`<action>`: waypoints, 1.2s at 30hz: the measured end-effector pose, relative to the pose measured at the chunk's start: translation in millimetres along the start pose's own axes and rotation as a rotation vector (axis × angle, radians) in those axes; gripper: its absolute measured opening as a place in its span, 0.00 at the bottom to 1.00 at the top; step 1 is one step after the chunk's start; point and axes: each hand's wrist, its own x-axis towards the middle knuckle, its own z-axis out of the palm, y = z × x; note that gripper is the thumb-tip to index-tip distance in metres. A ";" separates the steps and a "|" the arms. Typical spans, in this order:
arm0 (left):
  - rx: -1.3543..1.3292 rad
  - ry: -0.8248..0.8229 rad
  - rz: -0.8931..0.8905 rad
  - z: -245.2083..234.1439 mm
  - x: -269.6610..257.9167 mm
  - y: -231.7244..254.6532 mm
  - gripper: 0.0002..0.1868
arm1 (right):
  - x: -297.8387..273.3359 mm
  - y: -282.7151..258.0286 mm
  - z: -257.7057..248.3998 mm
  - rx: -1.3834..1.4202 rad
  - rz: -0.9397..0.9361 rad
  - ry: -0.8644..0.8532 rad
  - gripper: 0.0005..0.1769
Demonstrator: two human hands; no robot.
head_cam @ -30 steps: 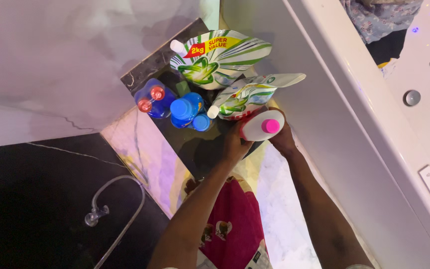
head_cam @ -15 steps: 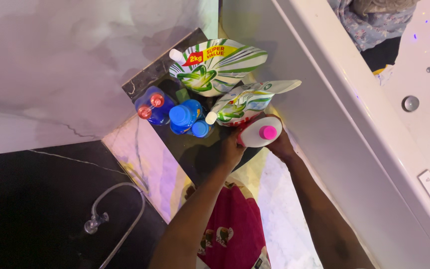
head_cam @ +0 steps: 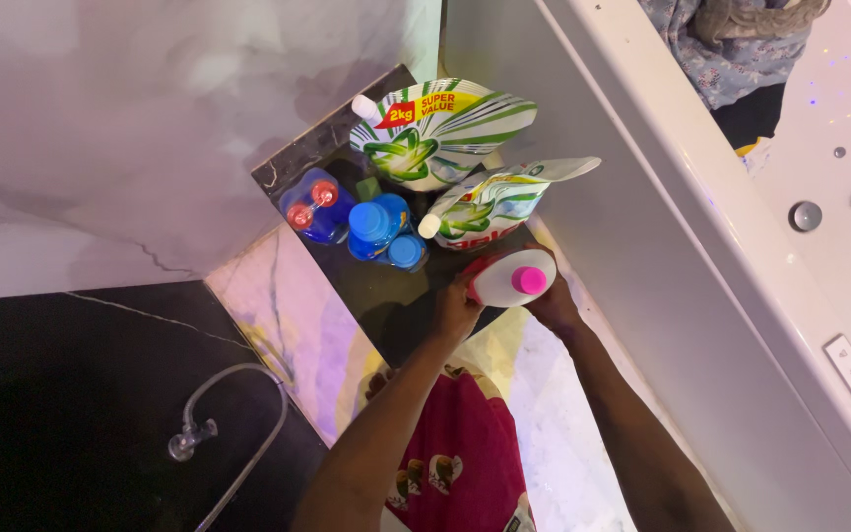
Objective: The person wipes the exterior surfaces of two cleaning liquid bottles with a cloth, handling the blue bottle first and then the pink bottle before placing them on a ledge.
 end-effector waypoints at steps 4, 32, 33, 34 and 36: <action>0.006 -0.010 -0.012 -9.5 -5.4 13.8 0.23 | -9.4 -21.0 2.2 -0.070 -0.021 0.019 0.54; 0.087 -0.129 0.110 -156.0 -68.2 287.4 0.21 | -93.2 -241.2 0.2 -0.159 -0.309 -0.008 0.35; 0.109 -0.118 0.106 -160.1 -68.5 295.0 0.20 | -92.7 -249.7 -0.8 -0.206 -0.265 -0.013 0.33; 0.136 -0.103 0.111 -164.3 -69.4 302.7 0.20 | -92.7 -257.8 -0.6 -0.180 -0.273 -0.013 0.33; 0.188 -0.071 0.119 -173.4 -71.2 318.0 0.20 | -92.8 -272.5 -0.3 -0.128 -0.289 -0.017 0.33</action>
